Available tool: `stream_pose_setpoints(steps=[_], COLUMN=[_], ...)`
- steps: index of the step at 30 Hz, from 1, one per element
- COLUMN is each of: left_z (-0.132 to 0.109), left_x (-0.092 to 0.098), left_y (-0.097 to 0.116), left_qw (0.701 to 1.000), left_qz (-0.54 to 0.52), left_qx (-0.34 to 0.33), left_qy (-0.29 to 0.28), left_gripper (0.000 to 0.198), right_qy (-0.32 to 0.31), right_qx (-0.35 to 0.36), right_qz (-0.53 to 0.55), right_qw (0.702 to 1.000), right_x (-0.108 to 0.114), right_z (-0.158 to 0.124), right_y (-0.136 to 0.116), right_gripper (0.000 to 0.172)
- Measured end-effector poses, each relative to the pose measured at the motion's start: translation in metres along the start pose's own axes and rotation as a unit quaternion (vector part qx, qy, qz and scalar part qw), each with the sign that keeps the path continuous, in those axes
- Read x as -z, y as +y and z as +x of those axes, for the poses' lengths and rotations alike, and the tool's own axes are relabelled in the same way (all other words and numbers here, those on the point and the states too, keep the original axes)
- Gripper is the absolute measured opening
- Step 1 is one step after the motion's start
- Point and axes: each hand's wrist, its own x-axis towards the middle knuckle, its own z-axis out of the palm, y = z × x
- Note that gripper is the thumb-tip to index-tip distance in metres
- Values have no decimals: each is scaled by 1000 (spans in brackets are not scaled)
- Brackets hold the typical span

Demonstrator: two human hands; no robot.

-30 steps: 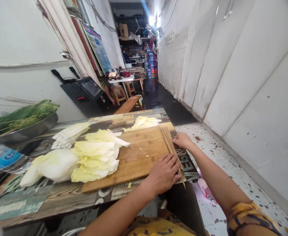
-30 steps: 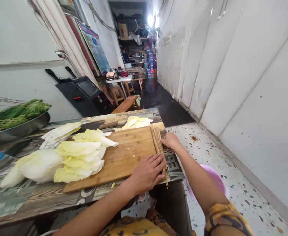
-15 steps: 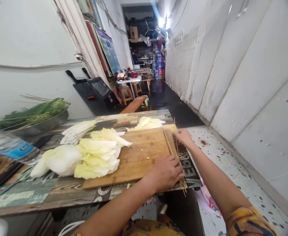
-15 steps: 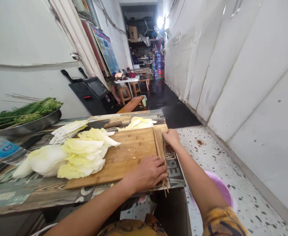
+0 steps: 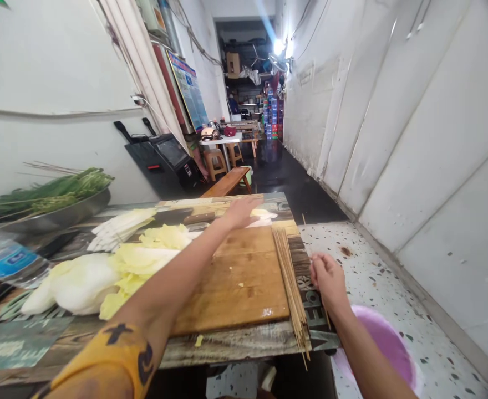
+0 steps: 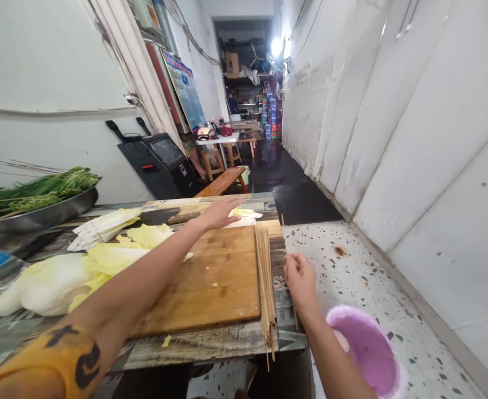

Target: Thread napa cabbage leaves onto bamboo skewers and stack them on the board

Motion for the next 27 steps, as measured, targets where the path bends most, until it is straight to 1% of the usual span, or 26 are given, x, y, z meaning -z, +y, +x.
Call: stream_pose_setpoints(steps=[2,4,6,8,10,12,15,19,24,27], left_z=[25,44,59,70,77,79,77,68,56,53], left_x=[-4,-10,-16,-21,-26,-29,-30,-27,-23,-14], left_y=[-25,-41,-51,-57,-62,-65,-67,-63,-57,-58], left_qw=[999,996,991,984,978,975,973,971,978,985], left_qz=[9,5,-2,-13,-23,-31,-38,-53,-63,-54], left_qx=[9,0,-15,-32,-43,-49,-48,-50,-37,-21], left_qy=[-38,-86,-135,-174,-202,-214,-222,-227,-195,-162], left_gripper=[77,91,101,106,108,108,100,74,54,50], right_qy=[-16,-25,-36,-46,-51,-52,-53,-56,-49,-48], right_qx=[-3,-13,-18,-18,-21,-28,-39,-40,-23,-22], right_qz=[1,-10,-28,-45,-59,-68,-78,-92,-108,-114], right_qw=[1000,1000,999,998,997,996,995,993,993,992], right_x=[5,8,9,10,10,10,10,9,10,11], right_z=[-20,-30,-34,-34,-34,-34,-35,-34,-32,-31], right_y=[5,6,7,7,7,6,4,4,9,11], right_gripper=[29,28,26,24,22,22,24,26,25,24])
